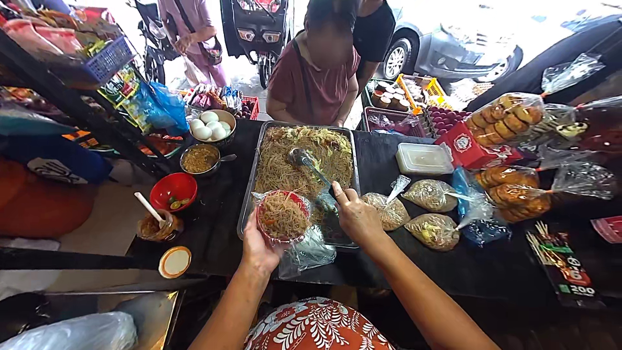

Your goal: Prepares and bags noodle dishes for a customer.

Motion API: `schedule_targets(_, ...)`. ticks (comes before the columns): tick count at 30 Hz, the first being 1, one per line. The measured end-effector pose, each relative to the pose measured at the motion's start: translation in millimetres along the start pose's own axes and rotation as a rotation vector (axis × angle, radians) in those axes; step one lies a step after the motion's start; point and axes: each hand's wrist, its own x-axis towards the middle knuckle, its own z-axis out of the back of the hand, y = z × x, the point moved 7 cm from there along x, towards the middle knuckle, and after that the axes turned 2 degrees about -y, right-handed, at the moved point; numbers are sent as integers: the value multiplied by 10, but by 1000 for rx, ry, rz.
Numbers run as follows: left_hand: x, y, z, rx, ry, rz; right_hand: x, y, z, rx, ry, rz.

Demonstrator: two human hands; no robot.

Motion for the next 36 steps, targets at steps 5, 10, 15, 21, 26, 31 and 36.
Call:
schedule_targets(5, -32, 17, 62, -11, -12, 16, -341, -288, 6, 79, 29, -135)
schedule_targets(10, -47, 39, 61, -17, 6, 36, -761, -322, 77, 218, 58, -191)
schedule_targets(15, -50, 27, 33, -8, 8, 32, -457, -397, 353, 292, -67, -218)
schedule_targets(21, -82, 81, -7, -23, 43, 50, 272, -566, 167, 365, -38, -393)
schedule_targets(26, -91, 78, 49, -23, 27, 58, 96, -478, 98, 290, 6, -345)
schedule_targets(31, -79, 67, 122, -38, 8, 54, -655, -338, 82, 380, 62, -257)
schedule_targets(36, -115, 27, 115, -45, -11, 43, -1007, -386, 127, 521, 27, -334)
